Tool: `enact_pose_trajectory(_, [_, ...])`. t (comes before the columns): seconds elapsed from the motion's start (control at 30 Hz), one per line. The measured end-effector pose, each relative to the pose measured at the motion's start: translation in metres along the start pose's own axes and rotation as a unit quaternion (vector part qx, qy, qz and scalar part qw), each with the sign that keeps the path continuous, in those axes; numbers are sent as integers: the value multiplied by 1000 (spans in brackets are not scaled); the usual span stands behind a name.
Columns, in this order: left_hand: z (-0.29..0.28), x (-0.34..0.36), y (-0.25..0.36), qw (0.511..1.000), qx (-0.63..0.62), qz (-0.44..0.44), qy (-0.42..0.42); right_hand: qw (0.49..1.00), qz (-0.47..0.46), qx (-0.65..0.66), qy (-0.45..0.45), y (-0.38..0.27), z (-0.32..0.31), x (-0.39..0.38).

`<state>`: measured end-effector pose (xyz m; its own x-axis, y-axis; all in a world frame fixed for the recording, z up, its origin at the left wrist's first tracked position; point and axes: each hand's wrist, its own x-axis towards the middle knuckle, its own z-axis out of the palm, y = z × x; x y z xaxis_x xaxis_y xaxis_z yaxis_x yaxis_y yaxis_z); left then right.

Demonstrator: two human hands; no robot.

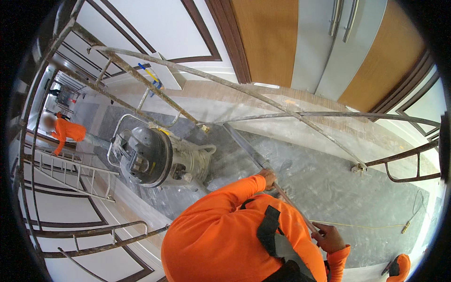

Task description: The person stands on scaffolding and uses a long-handled squeegee tool to spread a gray leveling compound across a floor, while a vacuum unit sits nearby.

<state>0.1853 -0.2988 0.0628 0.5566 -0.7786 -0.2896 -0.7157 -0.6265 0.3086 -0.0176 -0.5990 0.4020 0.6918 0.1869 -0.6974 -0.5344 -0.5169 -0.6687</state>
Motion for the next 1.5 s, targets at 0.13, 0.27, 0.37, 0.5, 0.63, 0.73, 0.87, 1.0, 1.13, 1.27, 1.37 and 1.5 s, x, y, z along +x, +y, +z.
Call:
enact_pose_trajectory(0.13, [-40,17,8,993,-62,-96,-11,990,32,118,76,-13,-26,-11])
enact_pose_trajectory(0.27, [-59,30,3,990,-88,-93,62,966,-86,150,195,-11,-25,0])
enact_pose_trajectory(0.37, [-66,36,-13,983,-73,-91,142,951,-70,177,243,-17,-9,15])
enact_pose_trajectory(0.5, [-60,51,-53,979,-93,-114,144,893,-125,314,297,-26,27,43])
enact_pose_trajectory(0.63, [-58,23,-74,972,-81,-117,189,830,-125,378,391,-50,59,67])
enact_pose_trajectory(0.73, [-62,-6,-73,980,-83,-81,159,754,-201,472,410,-53,82,83])
enact_pose_trajectory(0.87, [-45,-24,-91,955,-160,-24,247,684,-203,582,389,-77,95,81])
enact_pose_trajectory(1.0, [-50,-31,-107,959,-145,29,240,661,-249,572,416,-93,119,81])
enact_pose_trajectory(1.13, [-62,-23,-122,964,-155,72,201,617,-267,579,461,-110,135,90])
enact_pose_trajectory(1.27, [-67,-13,-129,984,-147,73,70,596,-237,583,498,-94,145,94])
enact_pose_trajectory(1.37, [-70,-18,-129,988,-139,71,19,565,-211,604,521,-101,142,95])
enact_pose_trajectory(1.5, [-67,-39,-114,985,-153,75,11,523,-190,631,540,-110,136,81])
